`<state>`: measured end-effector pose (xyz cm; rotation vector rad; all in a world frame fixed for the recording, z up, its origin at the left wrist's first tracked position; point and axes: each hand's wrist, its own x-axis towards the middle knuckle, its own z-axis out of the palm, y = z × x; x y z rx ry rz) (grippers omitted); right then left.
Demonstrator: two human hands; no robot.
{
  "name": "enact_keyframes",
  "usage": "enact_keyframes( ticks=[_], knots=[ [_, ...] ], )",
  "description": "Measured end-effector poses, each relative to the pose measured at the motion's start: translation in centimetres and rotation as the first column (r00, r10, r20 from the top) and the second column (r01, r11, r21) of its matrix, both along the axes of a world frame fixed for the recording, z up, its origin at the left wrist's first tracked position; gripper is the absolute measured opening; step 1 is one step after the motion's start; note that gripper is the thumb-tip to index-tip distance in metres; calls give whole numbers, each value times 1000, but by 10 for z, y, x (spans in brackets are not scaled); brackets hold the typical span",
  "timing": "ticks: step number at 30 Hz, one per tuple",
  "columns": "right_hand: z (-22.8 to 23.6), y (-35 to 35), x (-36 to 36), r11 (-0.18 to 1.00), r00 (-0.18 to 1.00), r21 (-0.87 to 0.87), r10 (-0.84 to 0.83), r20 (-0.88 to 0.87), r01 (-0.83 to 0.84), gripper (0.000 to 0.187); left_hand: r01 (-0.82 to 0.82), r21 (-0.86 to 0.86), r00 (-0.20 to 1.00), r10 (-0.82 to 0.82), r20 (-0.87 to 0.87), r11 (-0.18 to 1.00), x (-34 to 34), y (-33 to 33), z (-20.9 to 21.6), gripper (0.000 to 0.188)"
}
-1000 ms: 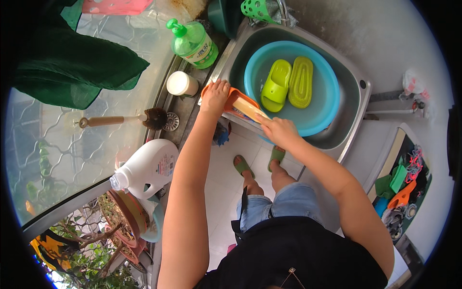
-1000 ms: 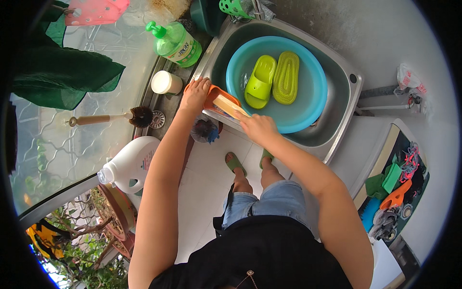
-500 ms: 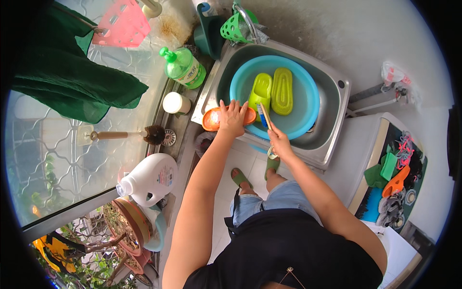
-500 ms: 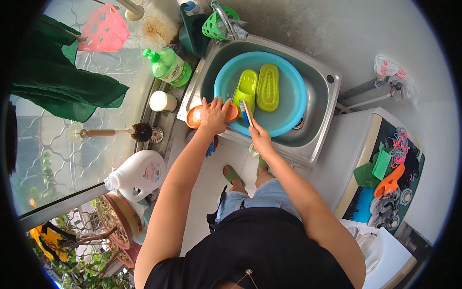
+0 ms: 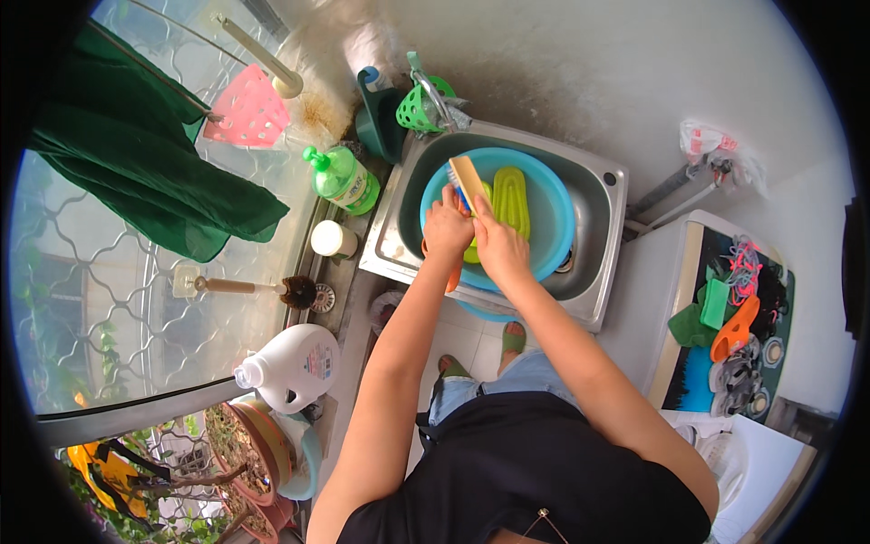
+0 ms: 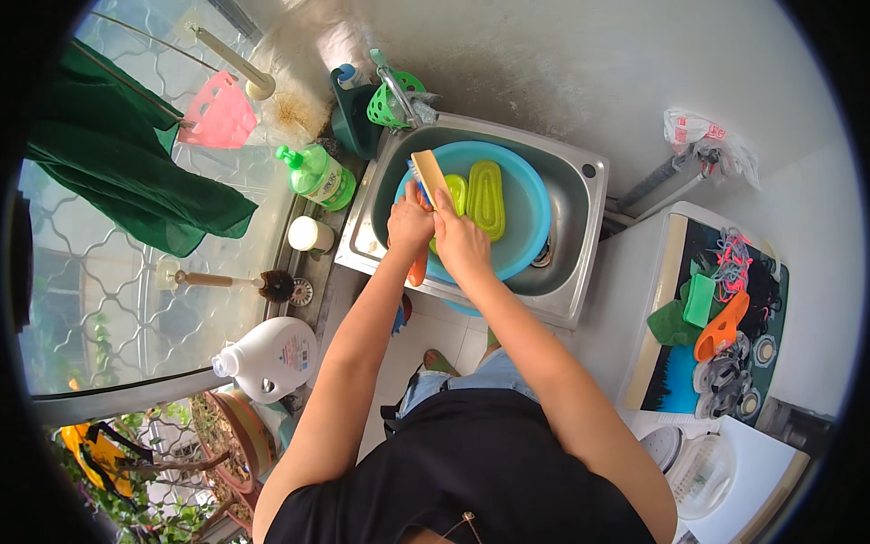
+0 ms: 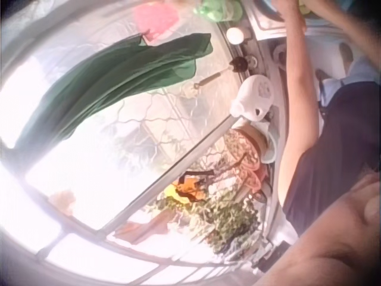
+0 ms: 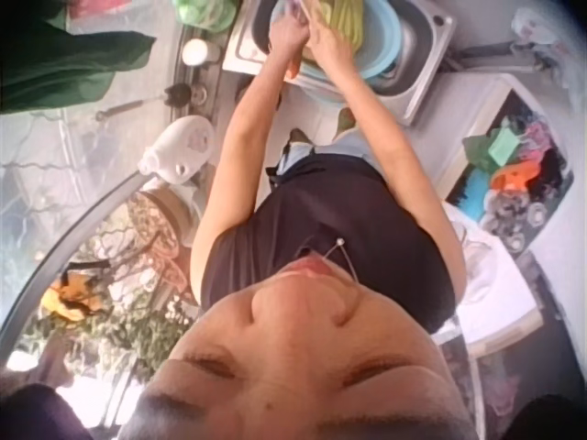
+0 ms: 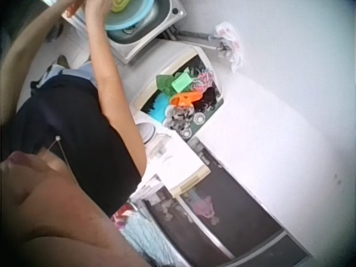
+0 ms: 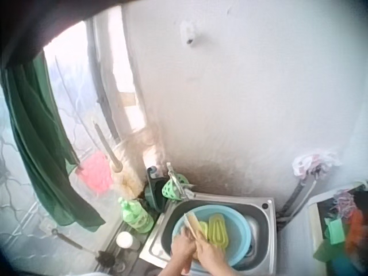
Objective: The person scrubs orange and lime-green sandals with a brush in a basin of water inside a sink.
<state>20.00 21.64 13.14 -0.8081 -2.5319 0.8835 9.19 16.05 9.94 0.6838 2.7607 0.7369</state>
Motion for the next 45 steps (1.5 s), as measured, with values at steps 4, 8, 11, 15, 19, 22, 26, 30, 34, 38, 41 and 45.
enact_keyframes(
  ticks=[4,8,11,15,19,22,26,30,34,38,41,45],
  knots=[
    [14,0,3,992,994,-55,109,-12,-110,43,-62,-2,997,62,-55,998,-7,-6,1,67],
    [8,-20,30,987,987,-72,151,58,-147,43,-1,-9,998,0,-63,1000,-13,-14,-5,52],
    [20,0,-8,996,998,-89,37,53,-33,42,64,37,986,-57,-155,997,7,-4,-25,44],
    [24,0,11,994,993,-102,44,109,-33,44,31,169,999,-28,-20,985,13,2,-17,48],
    [4,-19,40,992,997,-123,43,72,-34,44,-1,96,997,8,-74,995,13,-9,-13,57],
    [8,19,4,978,981,-197,-25,193,64,40,244,280,954,-179,-239,928,28,-5,5,50],
    [-9,37,8,889,997,-456,-66,-37,42,44,167,598,985,-165,-58,784,14,-2,28,59],
    [5,28,19,642,980,-766,-147,-131,-6,61,307,516,951,-251,-178,800,15,-13,28,68],
    [-4,14,-2,791,941,-610,-172,-292,-45,84,426,439,900,-318,-298,791,26,-12,14,69],
    [-19,16,-11,781,921,-625,-246,-303,4,81,477,297,836,-323,-444,827,31,-18,23,70],
    [-20,19,-7,843,874,-503,-379,-305,190,79,394,490,887,-182,-425,777,56,-29,33,77],
    [-5,-1,-8,863,814,-440,-431,-388,247,79,-663,571,661,21,750,483,69,-51,-7,33]
  ],
)
